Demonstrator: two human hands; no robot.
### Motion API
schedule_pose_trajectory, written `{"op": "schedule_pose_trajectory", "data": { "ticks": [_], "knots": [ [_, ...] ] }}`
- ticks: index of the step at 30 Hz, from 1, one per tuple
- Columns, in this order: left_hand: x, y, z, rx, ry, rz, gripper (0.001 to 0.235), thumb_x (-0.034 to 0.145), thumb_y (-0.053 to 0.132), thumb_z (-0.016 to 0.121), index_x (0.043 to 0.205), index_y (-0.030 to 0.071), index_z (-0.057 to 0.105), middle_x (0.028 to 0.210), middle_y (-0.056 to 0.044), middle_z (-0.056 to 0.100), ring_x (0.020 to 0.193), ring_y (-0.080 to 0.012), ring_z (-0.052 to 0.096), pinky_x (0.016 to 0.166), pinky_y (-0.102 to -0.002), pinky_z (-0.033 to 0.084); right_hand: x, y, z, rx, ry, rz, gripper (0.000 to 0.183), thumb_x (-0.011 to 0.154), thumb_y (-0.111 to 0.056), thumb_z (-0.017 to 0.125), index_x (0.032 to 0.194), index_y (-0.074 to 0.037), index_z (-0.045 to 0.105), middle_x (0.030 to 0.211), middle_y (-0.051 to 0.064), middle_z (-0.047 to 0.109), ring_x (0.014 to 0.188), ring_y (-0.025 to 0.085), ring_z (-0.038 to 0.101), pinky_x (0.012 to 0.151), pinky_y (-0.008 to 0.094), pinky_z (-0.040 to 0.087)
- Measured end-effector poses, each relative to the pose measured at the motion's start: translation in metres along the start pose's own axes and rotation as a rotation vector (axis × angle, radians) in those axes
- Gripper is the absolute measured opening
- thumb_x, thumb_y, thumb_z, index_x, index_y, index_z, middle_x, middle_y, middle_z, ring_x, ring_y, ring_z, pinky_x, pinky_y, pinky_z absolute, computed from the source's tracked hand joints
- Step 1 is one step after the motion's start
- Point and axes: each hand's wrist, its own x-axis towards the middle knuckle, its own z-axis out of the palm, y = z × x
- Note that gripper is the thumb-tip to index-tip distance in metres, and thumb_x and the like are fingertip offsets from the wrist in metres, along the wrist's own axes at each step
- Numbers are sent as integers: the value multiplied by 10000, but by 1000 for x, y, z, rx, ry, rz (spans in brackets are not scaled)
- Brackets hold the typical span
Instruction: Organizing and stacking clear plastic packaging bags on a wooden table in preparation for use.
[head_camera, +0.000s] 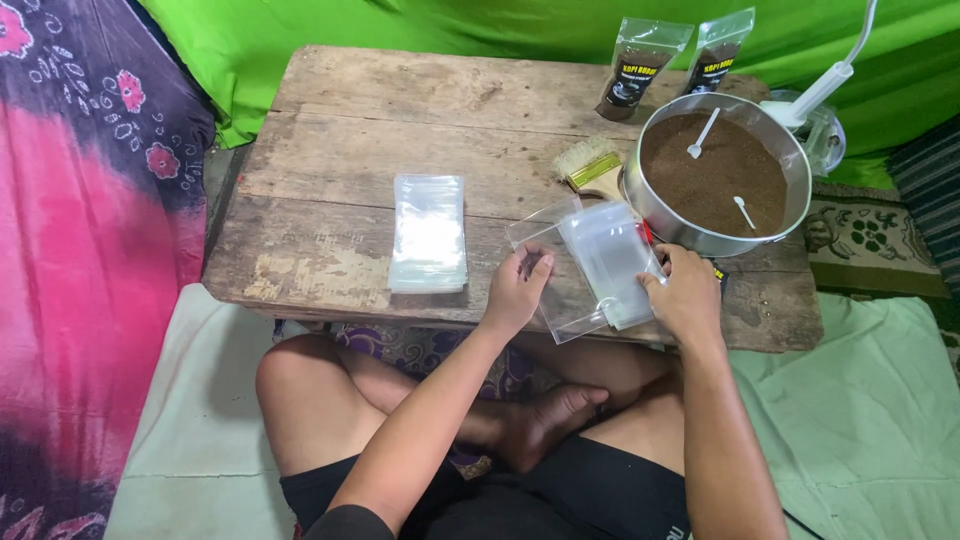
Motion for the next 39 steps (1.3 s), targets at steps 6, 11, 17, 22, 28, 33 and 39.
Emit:
{"op": "schedule_pose_trajectory", "data": {
  "ticks": [6, 11, 17, 22, 28, 33, 39],
  "knots": [
    [-1, 4, 0, 19, -27, 0, 190, 966, 203, 702, 1103, 75, 673, 877, -53, 716, 784, -95, 681, 749, -255, 547, -4, 14, 6, 484, 73, 171, 163, 970, -164, 712, 1130, -135, 712, 799, 29, 665, 693, 186, 590, 670, 339, 474],
    [-3, 16, 2, 46, -30, -52, 232, 938, 231, 758, 1094, 83, 670, 883, -57, 733, 778, -102, 700, 760, -269, 563, -12, -8, -15, 754, 37, 160, 128, 1075, -184, 591, 1130, -99, 669, 675, 54, 662, 562, 123, 525, 558, 240, 390],
    [-4, 19, 7, 20, -37, -66, 223, 927, 222, 784, 1058, 75, 680, 874, -82, 747, 779, -123, 724, 745, -267, 572, -21, -25, -1, 1127, -68, 2, 127, 1073, -98, 562, 1112, 10, 617, 864, 111, 613, 691, 168, 695, 494, 165, 426],
    [-5, 23, 5, 11, -25, -78, 198, 942, 234, 771, 1047, 86, 693, 874, -79, 761, 805, -124, 737, 748, -259, 570, -16, -23, -8, 897, -43, 52, 229, 1111, -233, 558, 1126, -77, 725, 821, 126, 697, 596, 132, 588, 499, 236, 438],
    [-8, 26, 5, -23, -50, -62, 162, 965, 184, 740, 1072, 76, 685, 889, -89, 768, 834, -126, 741, 778, -247, 555, 4, -2, -19, 42, -144, 29, 463, 911, -374, 723, 1265, -77, 712, 1003, 170, 741, 1044, 402, 682, 924, 533, 532],
    [-6, 21, 6, -22, -51, -53, 159, 966, 176, 740, 1074, 73, 683, 882, -89, 770, 827, -130, 748, 776, -244, 556, 18, 30, 15, 200, -167, 250, 204, 925, -334, 710, 1074, -196, 703, 894, 24, 741, 928, 316, 706, 809, 484, 533],
    [-7, 21, 4, -28, -58, -21, 120, 974, 157, 724, 1052, 73, 689, 871, -84, 768, 803, -142, 749, 743, -231, 546, 16, 33, 16, 269, -83, 274, 171, 948, -322, 721, 963, -152, 732, 866, 76, 709, 890, 327, 706, 770, 455, 532]
  ]
}}
